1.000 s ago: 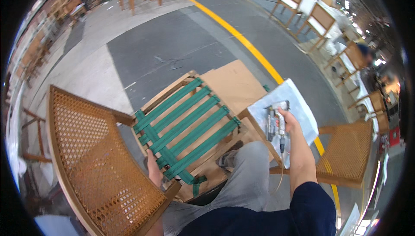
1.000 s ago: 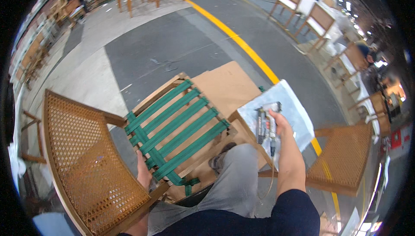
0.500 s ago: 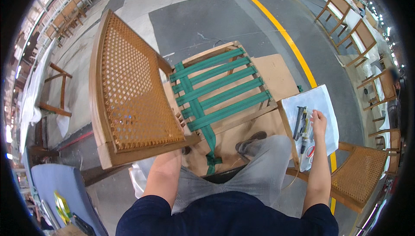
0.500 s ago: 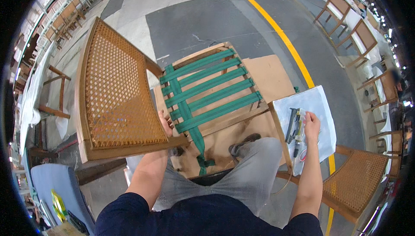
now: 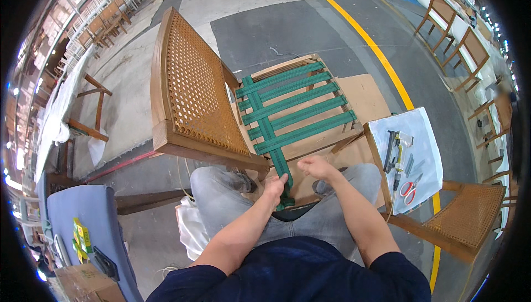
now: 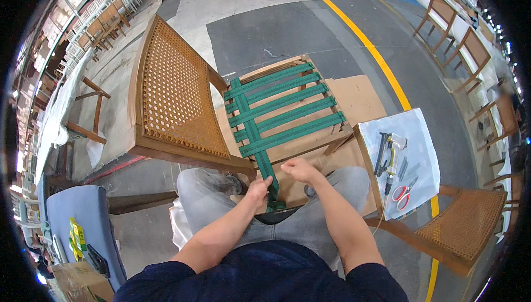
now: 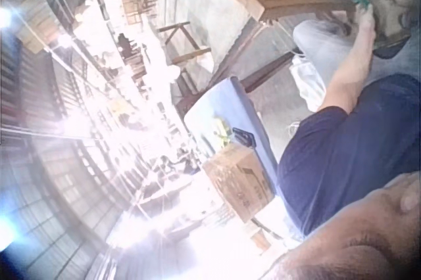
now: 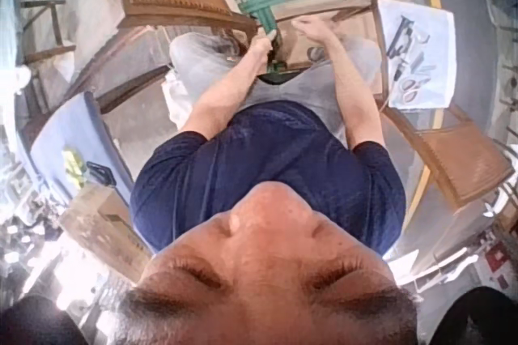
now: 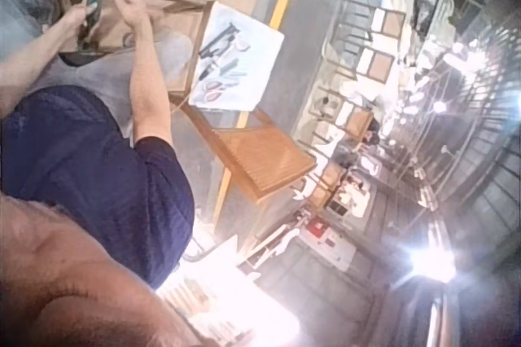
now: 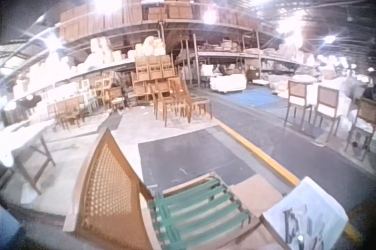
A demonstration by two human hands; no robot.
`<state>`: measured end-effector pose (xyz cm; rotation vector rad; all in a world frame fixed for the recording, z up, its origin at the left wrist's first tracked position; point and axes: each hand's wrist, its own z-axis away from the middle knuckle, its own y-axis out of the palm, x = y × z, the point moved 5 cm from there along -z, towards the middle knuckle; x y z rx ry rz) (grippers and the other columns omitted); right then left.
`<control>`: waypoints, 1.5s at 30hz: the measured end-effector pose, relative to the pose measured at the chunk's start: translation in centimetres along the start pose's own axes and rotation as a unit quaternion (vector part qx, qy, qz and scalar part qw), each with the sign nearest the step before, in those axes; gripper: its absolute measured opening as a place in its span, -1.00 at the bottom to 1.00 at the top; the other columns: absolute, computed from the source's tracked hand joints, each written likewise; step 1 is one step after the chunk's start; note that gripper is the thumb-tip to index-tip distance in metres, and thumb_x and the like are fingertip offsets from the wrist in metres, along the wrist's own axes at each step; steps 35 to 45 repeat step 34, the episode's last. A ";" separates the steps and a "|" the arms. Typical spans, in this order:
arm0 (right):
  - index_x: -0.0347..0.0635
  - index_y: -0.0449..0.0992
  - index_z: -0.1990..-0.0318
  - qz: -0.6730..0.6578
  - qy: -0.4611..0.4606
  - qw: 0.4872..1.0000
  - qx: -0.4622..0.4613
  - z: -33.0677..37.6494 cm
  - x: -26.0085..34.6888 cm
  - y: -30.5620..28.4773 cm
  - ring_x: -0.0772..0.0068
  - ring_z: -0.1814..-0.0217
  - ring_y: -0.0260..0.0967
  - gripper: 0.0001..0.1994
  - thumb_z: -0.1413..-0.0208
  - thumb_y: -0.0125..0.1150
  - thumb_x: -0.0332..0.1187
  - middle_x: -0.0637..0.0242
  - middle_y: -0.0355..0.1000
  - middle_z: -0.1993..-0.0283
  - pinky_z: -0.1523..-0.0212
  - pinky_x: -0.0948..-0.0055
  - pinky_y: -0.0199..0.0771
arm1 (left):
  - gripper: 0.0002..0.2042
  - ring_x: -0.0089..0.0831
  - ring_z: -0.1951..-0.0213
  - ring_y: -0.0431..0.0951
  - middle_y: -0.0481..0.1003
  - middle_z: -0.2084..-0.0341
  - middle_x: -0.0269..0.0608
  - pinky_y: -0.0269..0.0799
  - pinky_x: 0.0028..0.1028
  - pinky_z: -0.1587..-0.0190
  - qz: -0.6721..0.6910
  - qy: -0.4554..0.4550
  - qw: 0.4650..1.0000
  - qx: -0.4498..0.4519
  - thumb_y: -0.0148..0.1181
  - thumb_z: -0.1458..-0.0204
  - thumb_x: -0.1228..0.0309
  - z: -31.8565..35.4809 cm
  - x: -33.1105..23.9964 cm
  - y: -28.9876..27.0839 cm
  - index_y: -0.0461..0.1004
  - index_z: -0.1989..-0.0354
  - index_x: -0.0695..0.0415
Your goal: The person weaves green webbing straps across the seat frame of a wooden chair. They repeatedly stretch, align, and staple the straps using a pneumatic staple gun, then trim excess with scissors. The chair remains upright on the floor throughout.
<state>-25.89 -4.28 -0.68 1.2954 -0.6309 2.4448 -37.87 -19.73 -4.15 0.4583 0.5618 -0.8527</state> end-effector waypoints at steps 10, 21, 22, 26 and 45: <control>-0.18 0.71 0.11 -0.013 0.060 0.998 0.011 -4.9 -1.2 9.1 0.37 0.32 0.57 -0.69 -0.38 0.30 -0.09 0.24 0.66 0.29 0.36 0.27 0.50 | -0.72 -0.18 0.24 0.69 0.70 0.28 -0.15 0.56 -0.14 0.11 -0.195 -0.015 0.979 -0.065 0.30 -0.29 0.14 1.3 2.6 -2.2 0.71 0.12 0.10; -0.16 0.67 0.07 0.055 0.156 0.985 0.055 -8.8 -11.8 10.5 0.09 0.16 0.60 -0.77 -0.30 0.08 -0.36 0.08 0.66 0.09 0.10 0.14 0.62 | -0.55 -0.41 0.46 0.64 0.64 0.39 -0.26 0.62 -0.36 0.40 0.237 -0.059 0.969 0.026 -0.04 -0.48 -0.04 -2.4 -2.6 0.9 0.54 0.03 0.13; -0.16 0.67 0.08 0.213 0.134 0.965 0.077 -8.4 -10.2 12.0 0.06 0.13 0.60 -0.77 -0.27 0.10 -0.36 0.06 0.65 0.08 0.08 0.13 0.62 | -0.52 -0.38 0.48 0.64 0.63 0.41 -0.27 0.61 -0.33 0.43 0.239 -0.068 0.969 -0.008 -0.04 -0.47 -0.07 -2.6 -1.8 -0.5 0.54 0.07 0.15; -0.16 0.68 0.09 0.244 0.085 0.966 -0.008 -5.8 -6.0 9.6 -0.02 0.04 0.61 -0.76 -0.12 0.20 -0.37 -0.02 0.65 0.05 0.00 0.09 0.62 | -0.54 -0.42 0.55 0.57 0.59 0.48 -0.35 0.48 -0.37 0.54 0.211 -0.083 0.974 -0.025 -0.06 -0.48 -0.05 -3.3 -1.5 -1.6 0.55 0.09 0.11; -0.09 0.69 -0.02 -0.335 0.362 0.869 0.030 -2.5 -7.4 8.9 0.05 -0.15 0.65 -0.61 -0.22 0.31 -0.03 0.09 0.70 -0.03 -0.08 -0.01 0.63 | -0.56 -0.49 0.56 0.47 0.63 0.44 -0.37 0.36 -0.38 0.53 0.192 -0.078 0.978 0.012 -0.03 -0.48 -0.04 -4.0 -2.2 -0.5 0.58 0.06 0.10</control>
